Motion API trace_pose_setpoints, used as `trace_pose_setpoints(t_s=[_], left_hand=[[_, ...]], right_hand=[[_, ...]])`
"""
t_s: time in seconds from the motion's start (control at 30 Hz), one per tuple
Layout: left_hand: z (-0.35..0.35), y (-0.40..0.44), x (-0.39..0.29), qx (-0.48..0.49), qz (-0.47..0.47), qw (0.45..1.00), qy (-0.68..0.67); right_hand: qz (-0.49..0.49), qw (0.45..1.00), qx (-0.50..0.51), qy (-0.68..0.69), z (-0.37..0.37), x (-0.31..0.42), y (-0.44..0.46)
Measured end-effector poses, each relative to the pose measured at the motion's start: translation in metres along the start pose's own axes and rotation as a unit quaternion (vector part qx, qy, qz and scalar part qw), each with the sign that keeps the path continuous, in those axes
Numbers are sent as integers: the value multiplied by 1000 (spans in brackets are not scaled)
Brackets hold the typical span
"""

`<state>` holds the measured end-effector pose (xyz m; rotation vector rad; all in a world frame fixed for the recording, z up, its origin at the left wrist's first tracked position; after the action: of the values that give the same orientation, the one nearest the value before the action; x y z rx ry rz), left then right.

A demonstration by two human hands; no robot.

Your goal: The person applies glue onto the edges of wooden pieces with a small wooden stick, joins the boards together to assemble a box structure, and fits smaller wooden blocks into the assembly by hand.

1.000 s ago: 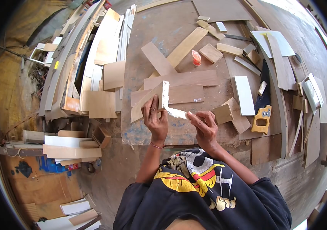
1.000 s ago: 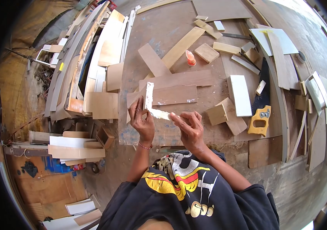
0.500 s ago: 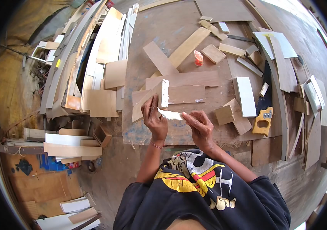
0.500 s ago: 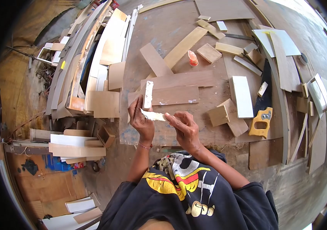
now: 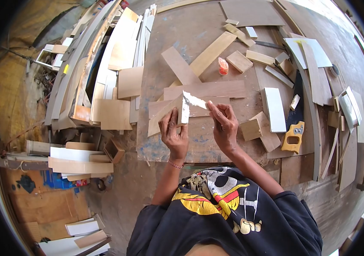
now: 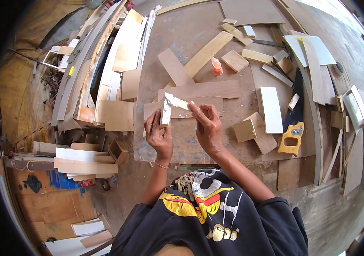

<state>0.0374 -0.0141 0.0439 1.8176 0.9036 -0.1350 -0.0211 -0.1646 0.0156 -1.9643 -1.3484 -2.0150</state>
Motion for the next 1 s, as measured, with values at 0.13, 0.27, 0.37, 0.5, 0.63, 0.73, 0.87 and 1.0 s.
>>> trace_pose_setpoints(t_s=[0.13,0.27,0.37,0.5,0.63,0.73,0.87,1.0], left_hand=[[1,-2,0,2,6,1000,0],[-1,-2,-3,3,15,1000,13],[-1,-1,-3,2,10,1000,9],[-1,-1,-2,3,10,1000,4],[-1,-2,-2,-1,20,1000,7],[-2,-4,-2,-4,19,1000,-2],[-3,-5,-3,0,16,1000,-1],[-3,-6,-2,3,18,1000,-8]], right_hand=[[24,1000,-7,14,2,-1,8],[-8,1000,-4,-13,-2,2,4],[-25,999,2,-24,-11,11,-5],[-16,1000,9,-7,-19,18,-7],[101,994,9,43,-22,6,-1],[264,946,17,189,-14,-4,-1],[311,924,49,218,-9,-6,3],[306,933,59,182,-8,-9,4]])
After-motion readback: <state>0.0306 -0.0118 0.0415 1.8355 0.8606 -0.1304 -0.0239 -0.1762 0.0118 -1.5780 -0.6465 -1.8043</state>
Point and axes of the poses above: each hand's wrist, its own y-axis towards the middle knuckle, its own z-axis out of the palm, x = y × z, the point moved 5 cm from there along y, towards the middle knuckle, and after that the axes turned 6 degrees about -x, right-handed, at the moved point
